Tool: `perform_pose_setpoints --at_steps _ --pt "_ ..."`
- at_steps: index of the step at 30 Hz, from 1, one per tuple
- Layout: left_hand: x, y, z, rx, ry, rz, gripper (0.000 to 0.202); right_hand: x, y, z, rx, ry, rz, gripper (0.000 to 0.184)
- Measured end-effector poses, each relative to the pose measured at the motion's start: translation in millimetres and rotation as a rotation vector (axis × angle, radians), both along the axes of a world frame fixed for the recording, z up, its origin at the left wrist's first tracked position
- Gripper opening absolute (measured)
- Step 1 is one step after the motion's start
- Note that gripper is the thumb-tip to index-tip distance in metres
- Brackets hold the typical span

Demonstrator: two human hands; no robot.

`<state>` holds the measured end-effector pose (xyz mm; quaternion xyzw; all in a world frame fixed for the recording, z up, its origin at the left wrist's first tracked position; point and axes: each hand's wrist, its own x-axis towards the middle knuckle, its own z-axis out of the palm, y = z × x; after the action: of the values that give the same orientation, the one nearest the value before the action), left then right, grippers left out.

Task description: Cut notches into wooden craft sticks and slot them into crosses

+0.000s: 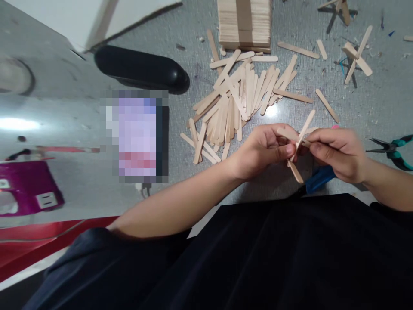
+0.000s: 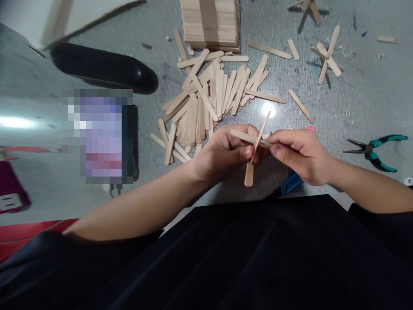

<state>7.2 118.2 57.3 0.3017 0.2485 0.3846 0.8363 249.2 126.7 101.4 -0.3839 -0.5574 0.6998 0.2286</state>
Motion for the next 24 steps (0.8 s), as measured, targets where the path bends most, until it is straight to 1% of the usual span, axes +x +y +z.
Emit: perform_pose_setpoints --at_steps 3,7,10,13,15,17,20,24 --pt "0 1 -5.2 0.034 -0.044 -0.055 0.041 2 4 0.5 0.006 0.063 0.044 0.034" --pt "1 0 -7.9 0.039 -0.046 -0.084 0.044 1 9 2.6 0.065 0.118 0.076 0.028" --pt "2 0 -5.0 0.022 -0.055 -0.102 0.044 1 8 6.6 0.146 0.062 0.081 0.028" --pt "0 1 -0.8 -0.007 -0.090 -0.101 0.052 3 7 10.8 0.241 -0.030 0.089 0.031" --pt "-2 4 1.8 -0.017 -0.100 -0.111 0.056 6 8 11.9 0.252 -0.075 0.096 0.032" --pt "-4 6 4.4 -0.024 -0.088 -0.111 0.056 9 12 11.2 0.244 -0.125 0.106 0.033" --pt "-5 6 7.9 -0.056 -0.074 -0.093 0.054 15 21 8.9 0.271 -0.123 0.129 0.035" --pt "-4 2 9.8 -0.075 -0.110 -0.087 0.050 21 33 7.5 0.293 -0.101 0.190 0.033"
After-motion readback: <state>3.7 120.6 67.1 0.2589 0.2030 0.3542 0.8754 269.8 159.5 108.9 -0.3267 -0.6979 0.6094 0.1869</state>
